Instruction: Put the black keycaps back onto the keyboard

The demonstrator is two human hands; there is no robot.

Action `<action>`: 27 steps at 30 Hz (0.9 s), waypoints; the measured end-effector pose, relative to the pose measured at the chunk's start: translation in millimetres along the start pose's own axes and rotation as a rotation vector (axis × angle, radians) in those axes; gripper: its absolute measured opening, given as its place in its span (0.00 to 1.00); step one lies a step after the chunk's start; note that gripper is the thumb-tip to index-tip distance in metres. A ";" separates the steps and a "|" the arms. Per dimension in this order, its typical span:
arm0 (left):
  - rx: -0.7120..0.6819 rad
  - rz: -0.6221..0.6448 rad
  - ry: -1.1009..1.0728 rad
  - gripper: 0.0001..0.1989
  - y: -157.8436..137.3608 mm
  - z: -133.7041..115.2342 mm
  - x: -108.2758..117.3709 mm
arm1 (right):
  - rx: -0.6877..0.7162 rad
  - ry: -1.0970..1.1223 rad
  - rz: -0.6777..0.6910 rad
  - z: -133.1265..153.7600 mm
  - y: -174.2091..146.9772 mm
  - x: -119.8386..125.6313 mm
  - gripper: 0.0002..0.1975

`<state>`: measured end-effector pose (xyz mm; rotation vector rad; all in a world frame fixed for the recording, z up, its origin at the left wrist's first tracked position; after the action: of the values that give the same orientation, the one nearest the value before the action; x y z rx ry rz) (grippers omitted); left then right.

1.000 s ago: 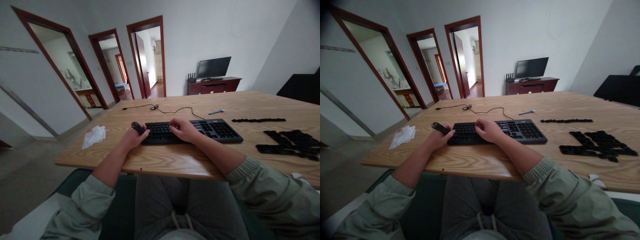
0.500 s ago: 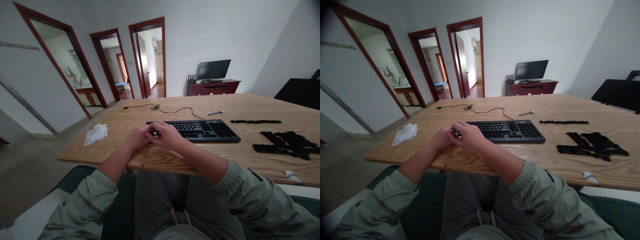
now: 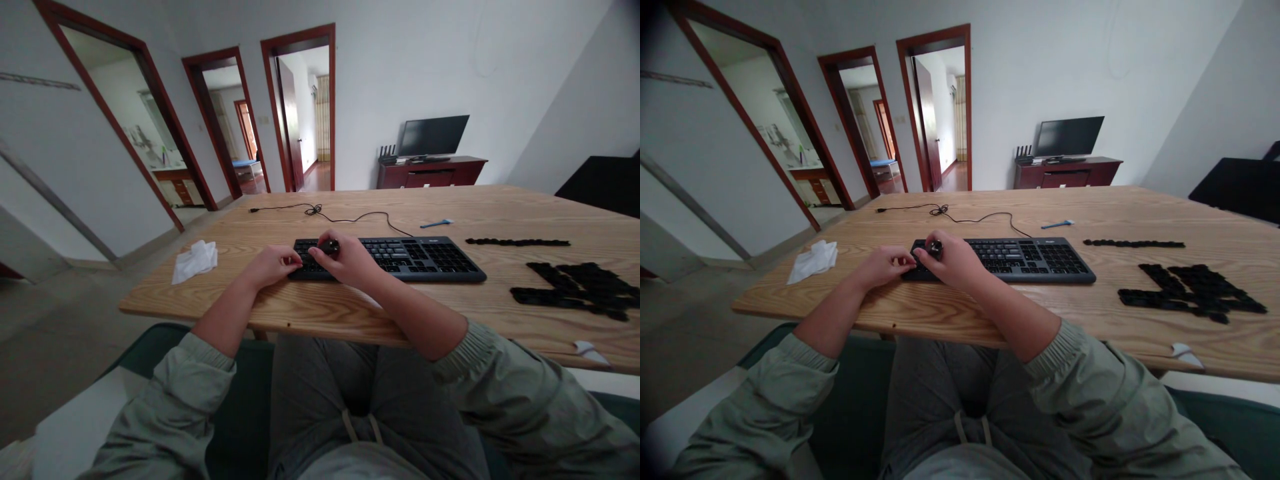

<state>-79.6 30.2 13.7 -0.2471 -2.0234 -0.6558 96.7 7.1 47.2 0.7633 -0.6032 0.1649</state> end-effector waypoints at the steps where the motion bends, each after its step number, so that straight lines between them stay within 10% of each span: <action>1: -0.025 -0.002 0.021 0.06 0.6 -1.1 -1.3 | 0.019 -0.004 0.004 2.8 0.0 -0.8 0.14; 7: -0.167 0.048 0.110 0.07 2.8 -11.1 -10.6 | 0.029 0.040 -0.020 1.2 -0.7 3.4 0.08; 27: 0.010 -0.027 0.147 0.09 2.3 -0.3 -1.1 | -0.034 0.256 0.059 -37.1 -2.3 5.6 0.09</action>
<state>-77.8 32.0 13.7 -0.1607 -1.8918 -0.6613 118.8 30.6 28.1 0.6791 -0.3846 0.3015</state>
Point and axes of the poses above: each hand's wrist, its own y-axis towards the middle knuckle, its own x-axis out of the back of the hand, z = x × y, the point moved 7 cm from there along y, towards the middle knuckle, and after that the axes turned 1 degree about -x, right-handed, at the moved point
